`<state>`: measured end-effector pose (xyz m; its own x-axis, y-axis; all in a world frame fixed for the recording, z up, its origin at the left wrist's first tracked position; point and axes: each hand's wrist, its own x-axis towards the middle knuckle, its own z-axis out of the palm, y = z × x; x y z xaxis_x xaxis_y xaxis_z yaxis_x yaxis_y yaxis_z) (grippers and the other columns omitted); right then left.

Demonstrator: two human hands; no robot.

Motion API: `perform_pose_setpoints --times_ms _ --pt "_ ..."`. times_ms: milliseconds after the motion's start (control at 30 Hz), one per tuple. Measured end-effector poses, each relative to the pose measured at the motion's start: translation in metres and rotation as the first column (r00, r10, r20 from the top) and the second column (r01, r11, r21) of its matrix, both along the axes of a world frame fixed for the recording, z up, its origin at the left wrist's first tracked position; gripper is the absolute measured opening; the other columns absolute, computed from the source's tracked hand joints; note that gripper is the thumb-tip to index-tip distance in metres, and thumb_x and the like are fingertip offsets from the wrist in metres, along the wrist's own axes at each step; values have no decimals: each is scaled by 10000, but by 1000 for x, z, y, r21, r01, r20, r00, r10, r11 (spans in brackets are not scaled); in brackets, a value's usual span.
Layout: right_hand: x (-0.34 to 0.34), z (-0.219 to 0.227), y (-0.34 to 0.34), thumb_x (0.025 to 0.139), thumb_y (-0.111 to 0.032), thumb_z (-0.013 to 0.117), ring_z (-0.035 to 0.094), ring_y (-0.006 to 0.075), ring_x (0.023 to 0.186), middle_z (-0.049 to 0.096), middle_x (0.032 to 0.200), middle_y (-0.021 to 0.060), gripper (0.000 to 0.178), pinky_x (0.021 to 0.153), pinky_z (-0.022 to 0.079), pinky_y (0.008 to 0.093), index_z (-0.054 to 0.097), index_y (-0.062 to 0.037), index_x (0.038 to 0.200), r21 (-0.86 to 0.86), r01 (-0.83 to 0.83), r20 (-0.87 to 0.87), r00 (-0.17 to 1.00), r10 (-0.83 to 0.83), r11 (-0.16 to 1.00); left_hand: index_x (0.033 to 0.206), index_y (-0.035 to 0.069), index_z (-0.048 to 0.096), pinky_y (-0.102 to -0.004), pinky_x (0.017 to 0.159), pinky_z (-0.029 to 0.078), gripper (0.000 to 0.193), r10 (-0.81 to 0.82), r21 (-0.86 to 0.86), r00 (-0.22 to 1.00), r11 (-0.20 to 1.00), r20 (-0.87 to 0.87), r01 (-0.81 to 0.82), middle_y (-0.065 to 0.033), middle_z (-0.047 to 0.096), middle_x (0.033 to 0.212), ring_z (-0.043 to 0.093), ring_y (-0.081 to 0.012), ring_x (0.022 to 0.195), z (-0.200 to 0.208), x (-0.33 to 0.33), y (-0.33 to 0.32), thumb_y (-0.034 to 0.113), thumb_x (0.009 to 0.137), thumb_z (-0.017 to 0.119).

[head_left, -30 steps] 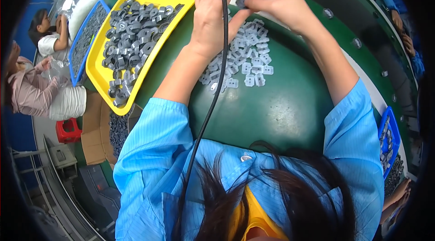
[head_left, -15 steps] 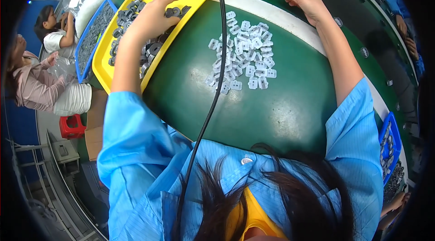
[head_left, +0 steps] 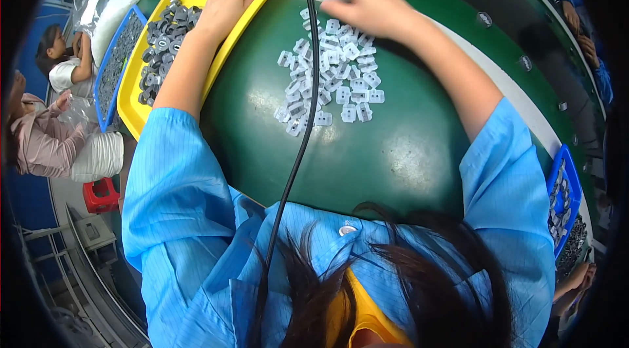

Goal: The person assembles small plastic parts and metal components by hand on a factory assembly line.

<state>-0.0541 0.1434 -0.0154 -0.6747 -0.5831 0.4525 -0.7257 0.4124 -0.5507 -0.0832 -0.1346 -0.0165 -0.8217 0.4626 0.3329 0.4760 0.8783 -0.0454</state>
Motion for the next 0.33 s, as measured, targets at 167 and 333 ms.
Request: perform_pose_setpoints --times_ms 167,333 --pt "4 -1 -5 750 -41 566 495 284 1087 585 1035 107 272 955 409 375 663 -99 997 251 -8 -37 999 18 968 1113 16 510 -403 807 464 321 -34 164 996 985 -82 47 -168 611 1009 590 -335 917 -3 -3 8 235 885 566" --pt "-10 -6 32 727 39 502 550 243 1011 578 1057 98 342 862 452 359 655 -65 1014 57 -9 16 1000 8 998 1221 59 458 -376 861 449 396 43 119 995 991 95 -54 -157 586 1116 563 -327 1009 2 -4 10 255 895 567"
